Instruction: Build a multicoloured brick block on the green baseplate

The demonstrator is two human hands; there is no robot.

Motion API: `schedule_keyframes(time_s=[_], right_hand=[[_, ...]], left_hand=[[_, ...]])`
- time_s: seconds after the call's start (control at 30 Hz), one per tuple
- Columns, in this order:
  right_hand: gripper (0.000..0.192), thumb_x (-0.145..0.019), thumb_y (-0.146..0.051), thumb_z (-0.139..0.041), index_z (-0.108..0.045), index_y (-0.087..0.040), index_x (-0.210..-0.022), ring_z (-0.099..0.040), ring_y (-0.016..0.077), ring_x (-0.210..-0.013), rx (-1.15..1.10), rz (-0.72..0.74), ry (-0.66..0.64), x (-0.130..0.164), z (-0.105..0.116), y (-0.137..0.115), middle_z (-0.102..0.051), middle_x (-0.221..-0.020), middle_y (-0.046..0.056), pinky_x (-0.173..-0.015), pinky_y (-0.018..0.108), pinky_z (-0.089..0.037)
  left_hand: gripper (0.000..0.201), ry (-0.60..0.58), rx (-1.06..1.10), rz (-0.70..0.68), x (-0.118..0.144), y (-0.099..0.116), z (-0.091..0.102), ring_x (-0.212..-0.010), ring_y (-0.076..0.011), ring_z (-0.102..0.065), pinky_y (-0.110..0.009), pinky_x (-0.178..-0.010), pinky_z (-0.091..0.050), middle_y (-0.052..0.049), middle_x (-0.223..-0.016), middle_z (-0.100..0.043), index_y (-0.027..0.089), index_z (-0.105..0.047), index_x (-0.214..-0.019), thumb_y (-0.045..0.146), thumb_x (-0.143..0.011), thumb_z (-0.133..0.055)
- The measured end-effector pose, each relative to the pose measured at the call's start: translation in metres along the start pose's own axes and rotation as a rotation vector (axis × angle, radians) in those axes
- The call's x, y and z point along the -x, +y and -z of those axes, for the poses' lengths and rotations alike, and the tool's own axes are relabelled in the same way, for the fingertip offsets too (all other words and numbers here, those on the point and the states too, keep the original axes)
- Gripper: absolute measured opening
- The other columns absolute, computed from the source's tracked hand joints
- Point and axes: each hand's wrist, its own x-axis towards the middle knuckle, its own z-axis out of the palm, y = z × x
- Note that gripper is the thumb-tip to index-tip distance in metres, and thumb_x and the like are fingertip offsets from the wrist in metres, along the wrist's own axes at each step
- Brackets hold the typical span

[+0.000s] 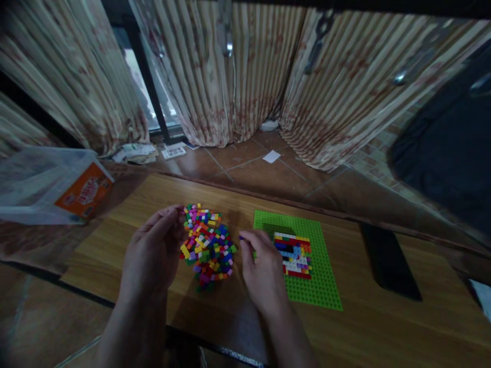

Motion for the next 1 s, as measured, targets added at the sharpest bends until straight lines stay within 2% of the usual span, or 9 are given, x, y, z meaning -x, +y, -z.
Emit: schedule_keyframes(time_s=[0.17,0.47,0.6,0.77,1.0], right_hand=[[0.026,-0.091,-0.019,-0.048,-0.064,-0.021,-0.111,-0.061,0.0220,-0.101,0.057,0.007,-0.155,-0.001,-0.019,0.001,-0.066,-0.108,0.008,-0.089,0.039,-0.051],[0.026,-0.091,-0.024,-0.052,-0.064,-0.025,-0.115,-0.056,0.0251,-0.108,0.074,0.081,-0.266,-0.002,-0.050,-0.019,-0.062,-0.114,0.008,-0.094,0.044,-0.047],[0.025,-0.089,-0.022,-0.054,-0.066,-0.024,-0.112,-0.055,0.0261,-0.109,0.110,0.084,-0.276,-0.001,-0.061,-0.023,-0.062,-0.116,0.008,-0.095,0.046,-0.045],[0.015,-0.089,-0.021,-0.054,-0.067,-0.023,-0.095,-0.058,0.0241,-0.102,0.099,0.056,-0.245,-0.002,-0.059,-0.016,-0.065,-0.105,0.006,-0.091,0.043,-0.047],[0.013,-0.088,-0.024,-0.054,-0.067,-0.022,-0.091,-0.060,0.0238,-0.097,0.126,0.032,-0.162,-0.003,-0.046,-0.004,-0.066,-0.100,0.007,-0.088,0.040,-0.047]], left_hand=[[0.019,-0.005,0.016,0.016,-0.001,0.002,0.004,-0.052,-0.0040,-0.043,-0.015,-0.048,-0.032,0.002,-0.063,-0.054,0.012,-0.069,-0.077,0.023,-0.064,-0.076],[0.016,0.006,0.026,-0.003,-0.005,0.009,0.014,-0.051,-0.0043,-0.040,-0.017,-0.047,-0.031,0.002,-0.065,-0.055,0.012,-0.067,-0.076,0.025,-0.068,-0.074],[0.017,0.011,0.033,-0.018,-0.006,0.012,0.020,-0.051,-0.0043,-0.040,-0.017,-0.047,-0.031,0.002,-0.065,-0.052,0.012,-0.069,-0.079,0.025,-0.069,-0.073],[0.017,0.014,0.043,-0.005,-0.008,0.014,0.025,-0.052,-0.0043,-0.040,-0.016,-0.047,-0.031,0.002,-0.066,-0.051,0.012,-0.069,-0.080,0.025,-0.070,-0.073],[0.017,0.050,0.066,-0.026,-0.008,0.018,0.027,-0.052,-0.0041,-0.041,-0.017,-0.048,-0.033,0.002,-0.066,-0.054,0.013,-0.069,-0.078,0.025,-0.068,-0.074]])
